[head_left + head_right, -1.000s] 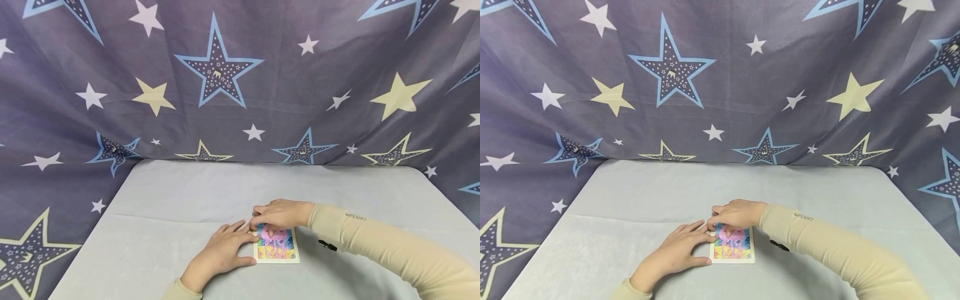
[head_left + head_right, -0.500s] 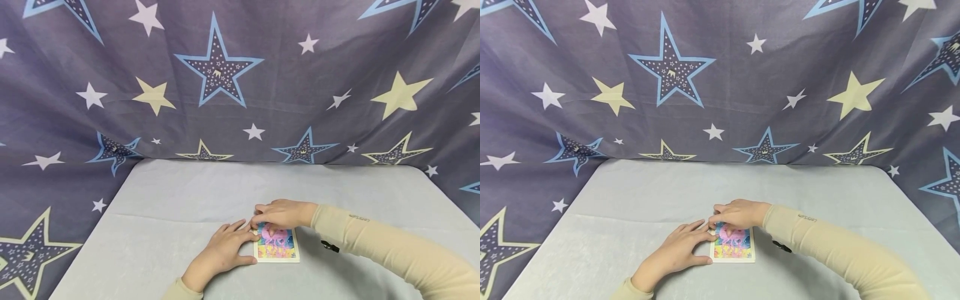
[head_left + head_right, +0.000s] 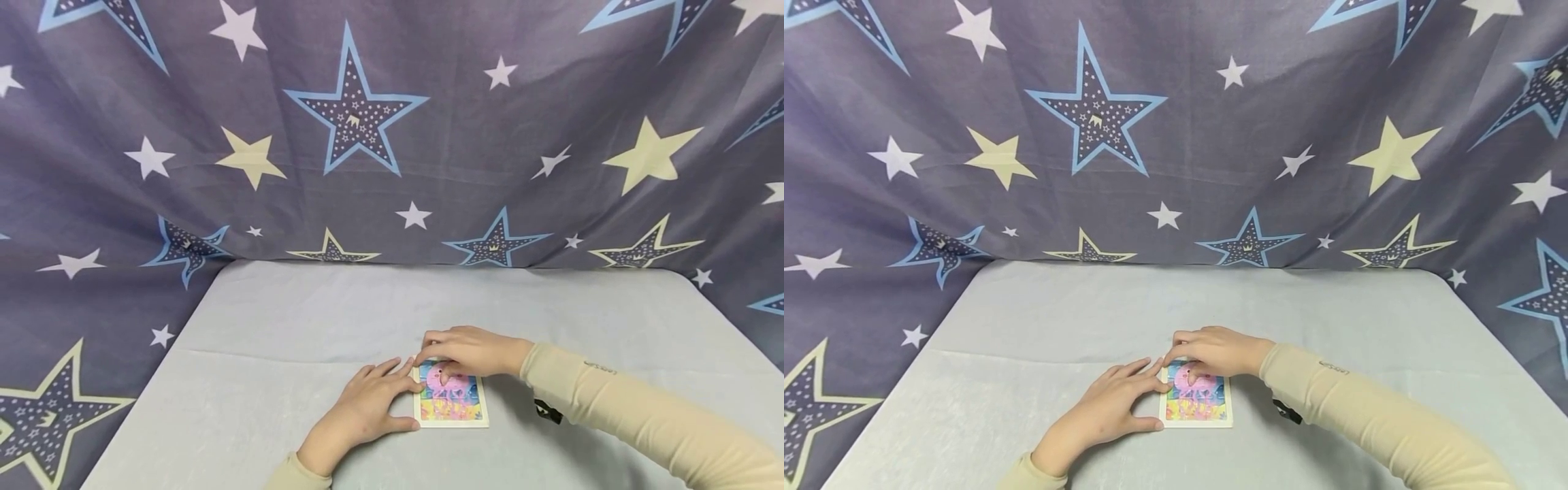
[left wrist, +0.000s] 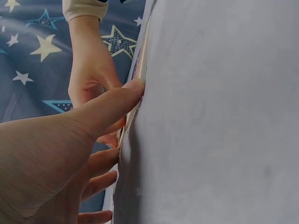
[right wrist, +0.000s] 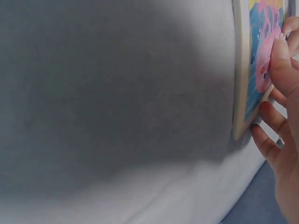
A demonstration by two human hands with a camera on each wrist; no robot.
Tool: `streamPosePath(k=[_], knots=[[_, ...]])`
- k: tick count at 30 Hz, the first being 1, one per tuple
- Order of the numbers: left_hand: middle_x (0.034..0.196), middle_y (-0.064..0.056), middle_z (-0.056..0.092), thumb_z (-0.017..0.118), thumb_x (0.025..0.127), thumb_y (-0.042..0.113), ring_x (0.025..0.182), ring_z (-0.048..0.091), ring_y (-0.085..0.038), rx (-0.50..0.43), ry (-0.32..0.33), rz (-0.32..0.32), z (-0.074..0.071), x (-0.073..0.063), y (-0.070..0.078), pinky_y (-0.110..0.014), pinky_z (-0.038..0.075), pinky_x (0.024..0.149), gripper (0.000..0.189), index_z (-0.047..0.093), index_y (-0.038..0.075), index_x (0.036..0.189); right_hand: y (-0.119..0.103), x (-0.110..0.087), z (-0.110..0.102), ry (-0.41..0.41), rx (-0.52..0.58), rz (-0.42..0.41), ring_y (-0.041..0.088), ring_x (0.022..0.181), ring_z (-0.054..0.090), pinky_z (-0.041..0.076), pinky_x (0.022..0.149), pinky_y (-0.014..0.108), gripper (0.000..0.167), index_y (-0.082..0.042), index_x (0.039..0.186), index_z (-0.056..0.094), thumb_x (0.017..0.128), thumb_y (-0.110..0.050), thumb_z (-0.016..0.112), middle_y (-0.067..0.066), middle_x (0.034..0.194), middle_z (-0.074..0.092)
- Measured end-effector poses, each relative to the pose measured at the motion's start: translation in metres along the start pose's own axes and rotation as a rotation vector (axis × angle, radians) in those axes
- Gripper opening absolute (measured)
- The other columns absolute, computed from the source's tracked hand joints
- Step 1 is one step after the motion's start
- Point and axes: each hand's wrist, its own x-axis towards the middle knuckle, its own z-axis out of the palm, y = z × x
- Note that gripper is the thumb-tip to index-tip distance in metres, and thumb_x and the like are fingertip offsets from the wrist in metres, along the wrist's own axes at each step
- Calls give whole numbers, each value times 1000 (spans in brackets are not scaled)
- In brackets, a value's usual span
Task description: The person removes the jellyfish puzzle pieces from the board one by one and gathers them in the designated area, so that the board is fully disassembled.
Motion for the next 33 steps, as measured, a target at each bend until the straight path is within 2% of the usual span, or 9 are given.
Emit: streamPosePath(k=[11,21,26,30,33], knots=[[156,-2,37,75,82,51,143,35,-29,-4,-3,3,1,-1,-1,-57,31,111,51,65,31,127,1,-2,7,45,-7,-3,3,94,54,49,86,28,37,-27,130,61,94,-27,67,-11,117,55],[156,-2,37,75,83,51,143,34,-28,2,7,3,1,0,-1,-56,30,111,51,64,31,128,0,-2,6,44,-7,29,4,91,54,50,85,30,34,-29,128,58,95,-25,66,-12,118,54],[157,-1,36,74,83,51,143,33,-28,-11,-1,5,1,0,-1,-56,29,112,52,64,30,129,-2,-4,6,72,-7,25,6,93,55,51,85,31,33,-26,127,59,95,-23,68,-9,118,54],[157,-1,36,74,83,51,143,33,-28,-15,-3,2,0,-1,0,-56,29,112,52,63,31,130,-4,-5,7,113,12,21,6,89,54,50,81,26,33,-24,123,60,93,-17,70,-6,114,54],[156,-1,37,74,83,51,143,34,-28,-16,1,2,0,-2,0,-56,29,112,52,63,30,130,-4,-5,8,116,75,45,4,79,49,46,73,21,32,-24,122,60,93,-14,70,-8,101,53]])
